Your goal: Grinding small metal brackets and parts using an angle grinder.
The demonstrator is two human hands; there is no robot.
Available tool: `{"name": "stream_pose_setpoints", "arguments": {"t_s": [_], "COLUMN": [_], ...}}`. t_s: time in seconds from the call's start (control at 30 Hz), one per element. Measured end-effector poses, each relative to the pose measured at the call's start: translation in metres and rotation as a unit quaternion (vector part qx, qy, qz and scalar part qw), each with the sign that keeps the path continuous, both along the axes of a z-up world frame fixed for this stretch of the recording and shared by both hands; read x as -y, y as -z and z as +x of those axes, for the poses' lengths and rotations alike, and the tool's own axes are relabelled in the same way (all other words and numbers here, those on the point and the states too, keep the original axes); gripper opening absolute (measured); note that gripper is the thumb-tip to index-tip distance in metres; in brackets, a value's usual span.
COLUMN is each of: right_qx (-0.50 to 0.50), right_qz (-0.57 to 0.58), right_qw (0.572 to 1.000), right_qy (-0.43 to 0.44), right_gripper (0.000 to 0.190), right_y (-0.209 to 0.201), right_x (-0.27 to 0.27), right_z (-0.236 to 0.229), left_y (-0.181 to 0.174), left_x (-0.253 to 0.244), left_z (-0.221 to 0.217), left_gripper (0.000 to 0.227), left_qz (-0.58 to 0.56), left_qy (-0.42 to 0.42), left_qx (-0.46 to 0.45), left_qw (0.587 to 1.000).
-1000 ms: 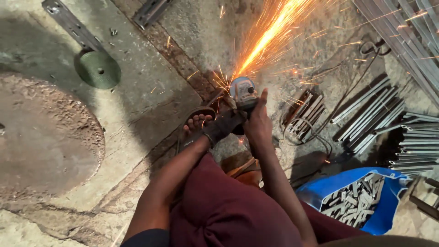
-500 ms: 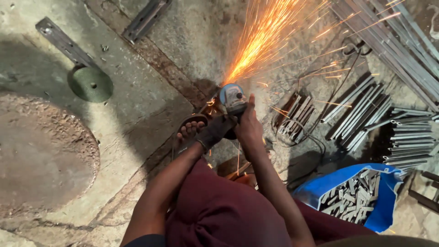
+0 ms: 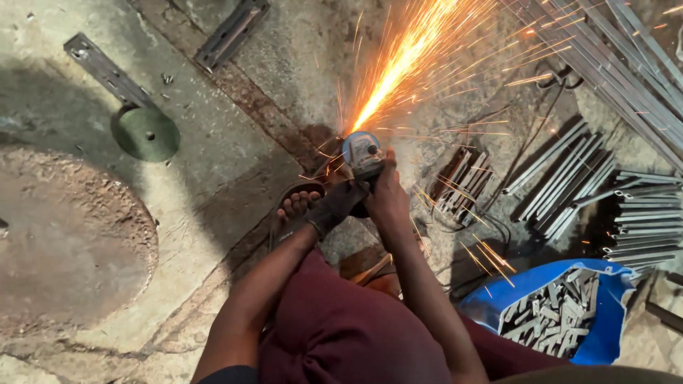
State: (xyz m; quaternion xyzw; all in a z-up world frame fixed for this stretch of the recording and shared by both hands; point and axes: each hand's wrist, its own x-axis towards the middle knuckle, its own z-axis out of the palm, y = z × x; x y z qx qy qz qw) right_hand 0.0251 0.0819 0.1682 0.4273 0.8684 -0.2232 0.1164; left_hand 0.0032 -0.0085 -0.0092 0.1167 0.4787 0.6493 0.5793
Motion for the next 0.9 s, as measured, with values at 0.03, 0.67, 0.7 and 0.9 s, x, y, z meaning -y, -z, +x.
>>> {"name": "stream_pose_setpoints", "arguments": {"t_s": [0.03, 0.67, 0.7, 0.9], "right_qx": [-0.001, 0.015, -0.011, 0.042], "right_qz": [0.0, 0.011, 0.014, 0.0], "right_qw": [1.0, 1.0, 1.0, 0.999], "right_qy": [0.0, -0.011, -0.014, 0.002], "right_gripper": [0.101, 0.093, 0.094, 0.091], "right_y": [0.003, 0.006, 0.006, 0.004], "right_x": [-0.001, -0.001, -0.001, 0.001], "right_z": [-0.002, 0.005, 0.008, -0.008], "left_y": [0.007, 0.074, 0.042, 0.072], "left_x": [-0.002, -0.017, -0.013, -0.016], "left_z": [0.0, 0.032, 0.02, 0.036], "left_gripper": [0.042, 0.036, 0.041, 0.034], "left_qz": [0.0, 0.012, -0.013, 0.028], "left_qy": [0.0, 0.036, 0.016, -0.107], "left_qx": [-0.001, -0.257, -0.053, 0.068], "left_qw": [1.0, 0.966, 0.998, 0.991]}}
